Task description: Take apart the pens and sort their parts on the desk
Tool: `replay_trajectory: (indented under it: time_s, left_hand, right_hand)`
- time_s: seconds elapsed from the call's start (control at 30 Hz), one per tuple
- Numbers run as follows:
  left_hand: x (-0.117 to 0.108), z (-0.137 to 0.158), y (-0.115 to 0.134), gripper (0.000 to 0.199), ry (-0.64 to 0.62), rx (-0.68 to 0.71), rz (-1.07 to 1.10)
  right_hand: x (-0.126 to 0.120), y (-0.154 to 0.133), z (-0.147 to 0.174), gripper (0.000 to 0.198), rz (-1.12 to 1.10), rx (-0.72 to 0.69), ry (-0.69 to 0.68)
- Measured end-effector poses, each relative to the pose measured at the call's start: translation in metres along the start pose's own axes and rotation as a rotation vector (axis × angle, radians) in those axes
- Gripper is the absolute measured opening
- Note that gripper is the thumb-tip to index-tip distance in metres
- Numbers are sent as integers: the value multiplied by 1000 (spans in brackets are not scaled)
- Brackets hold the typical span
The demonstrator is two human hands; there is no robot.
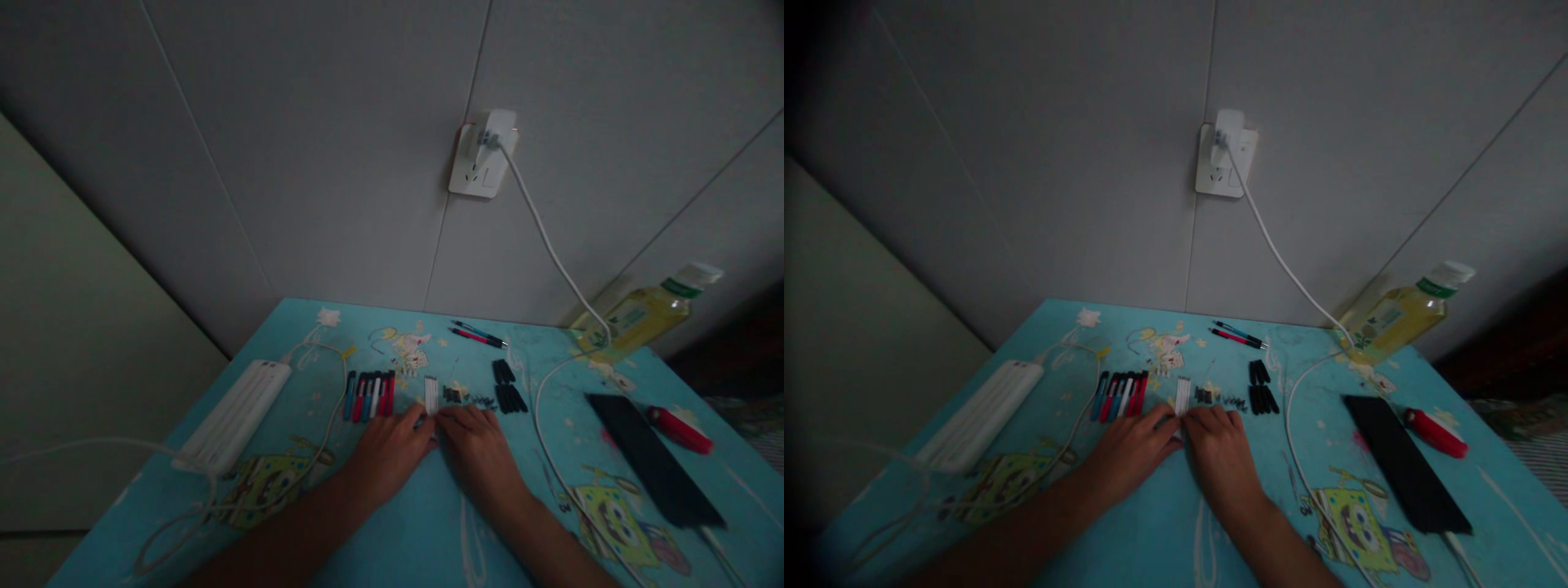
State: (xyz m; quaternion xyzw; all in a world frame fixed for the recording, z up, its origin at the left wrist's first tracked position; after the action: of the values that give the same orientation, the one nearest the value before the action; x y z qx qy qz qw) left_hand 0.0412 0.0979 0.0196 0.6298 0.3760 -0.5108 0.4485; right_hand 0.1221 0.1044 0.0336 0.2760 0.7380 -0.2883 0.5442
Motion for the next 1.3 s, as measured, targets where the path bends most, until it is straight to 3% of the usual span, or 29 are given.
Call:
replay_trajectory:
  time_s: [0.2,0.4,0.7,0.9,1.1,1.3]
  left_hand:
    - [1,0,-2,24,-5,-12,25]
    - [-4,2,-5,24,0,-47,172]
    - [-3,7,-2,13,5,-43,362]
    - [-18,2,-12,22,100,-41,464]
    - [-24,-9,-46,12,188,-203,845]
    - [-22,-10,-61,21,238,-296,1152]
  right_hand:
    - [-8,0,1,24,-34,-12,71]
    - [-22,0,4,19,-294,59,203]
    - [-14,1,8,15,-617,134,253]
    - [-7,15,7,20,-798,200,283]
    - [6,46,10,29,-992,369,364]
    - [20,26,4,32,-1208,371,291]
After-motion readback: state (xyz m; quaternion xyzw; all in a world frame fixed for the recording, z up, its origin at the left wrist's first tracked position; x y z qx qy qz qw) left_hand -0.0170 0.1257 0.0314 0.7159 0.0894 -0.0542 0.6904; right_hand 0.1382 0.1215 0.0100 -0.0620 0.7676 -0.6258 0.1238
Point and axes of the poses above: each hand's wrist, its own z-axis away from the middle knuckle, its own x-axis out of the palm, y = z × x, the point moved 10 cm from there along -z, towards the middle knuckle, and after that the axes turned 12 degrees about -x, right-handed, at the moved point
